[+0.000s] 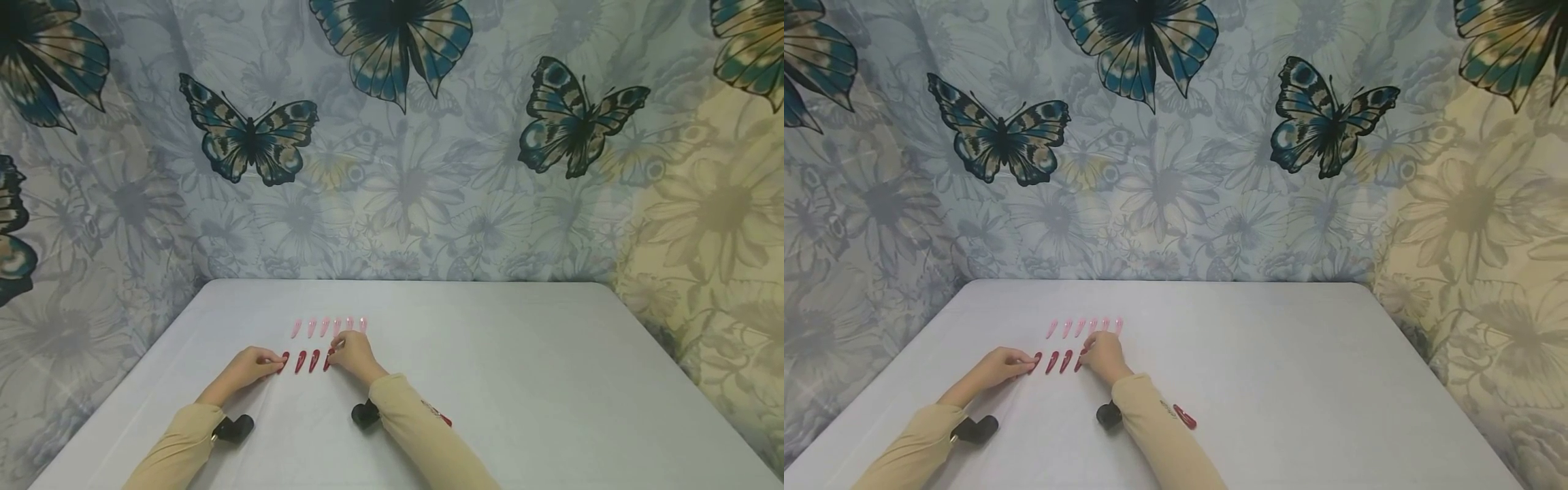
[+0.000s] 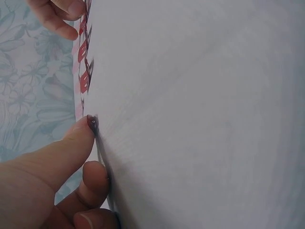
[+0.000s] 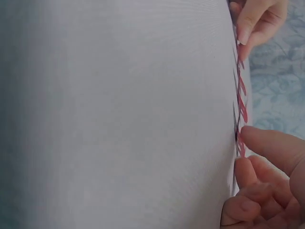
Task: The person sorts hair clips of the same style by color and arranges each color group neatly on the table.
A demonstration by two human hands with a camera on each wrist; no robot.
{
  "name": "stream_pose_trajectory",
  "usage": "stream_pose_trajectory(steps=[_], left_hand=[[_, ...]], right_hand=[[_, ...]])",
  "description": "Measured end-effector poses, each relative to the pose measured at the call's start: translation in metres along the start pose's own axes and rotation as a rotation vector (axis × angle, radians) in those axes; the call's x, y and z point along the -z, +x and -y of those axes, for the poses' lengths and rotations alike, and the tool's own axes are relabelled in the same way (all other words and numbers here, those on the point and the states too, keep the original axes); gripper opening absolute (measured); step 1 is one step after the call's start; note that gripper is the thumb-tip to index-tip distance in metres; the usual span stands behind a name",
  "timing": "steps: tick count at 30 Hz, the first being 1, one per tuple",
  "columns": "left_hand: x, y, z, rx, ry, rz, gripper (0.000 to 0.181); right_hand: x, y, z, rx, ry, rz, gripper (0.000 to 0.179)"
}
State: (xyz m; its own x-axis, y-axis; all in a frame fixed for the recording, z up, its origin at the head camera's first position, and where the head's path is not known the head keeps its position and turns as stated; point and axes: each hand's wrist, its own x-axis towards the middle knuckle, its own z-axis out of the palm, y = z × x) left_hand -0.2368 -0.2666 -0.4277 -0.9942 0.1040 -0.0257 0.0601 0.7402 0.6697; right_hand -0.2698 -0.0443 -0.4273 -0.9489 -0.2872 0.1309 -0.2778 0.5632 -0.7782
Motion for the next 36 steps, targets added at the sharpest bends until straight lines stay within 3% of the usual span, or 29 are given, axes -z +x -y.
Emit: stream_pose_trajectory(steps=[4, 9, 20, 26, 36], left_hand=[[-0.001, -0.001, 0.002, 0.018, 0.005, -0.004, 0.013], [-0.001, -0.002, 0.006, -0.008, 0.0, 0.004, 0.011], [0.003, 0.0, 0.005, -0.019, -0.004, 0.002, 0.013], [0.003, 0.001, 0.003, -0.036, -0.017, 0.01, 0.013], [0.001, 0.0, 0.001, -0.055, -0.024, 0.014, 0.011]], right_hand=[[0.001, -0.001, 0.001, -0.001, 0.039, 0.025, 0.022], [0.012, -0.006, 0.007, 0.001, 0.137, 0.081, 0.025], [0.068, -0.026, 0.029, 0.24, 0.045, 0.073, 0.021], [0.088, -0.043, 0.02, 0.294, 0.052, 0.046, 0.019], [0.123, -0.082, -0.015, 0.251, 0.107, 0.063, 0.017]])
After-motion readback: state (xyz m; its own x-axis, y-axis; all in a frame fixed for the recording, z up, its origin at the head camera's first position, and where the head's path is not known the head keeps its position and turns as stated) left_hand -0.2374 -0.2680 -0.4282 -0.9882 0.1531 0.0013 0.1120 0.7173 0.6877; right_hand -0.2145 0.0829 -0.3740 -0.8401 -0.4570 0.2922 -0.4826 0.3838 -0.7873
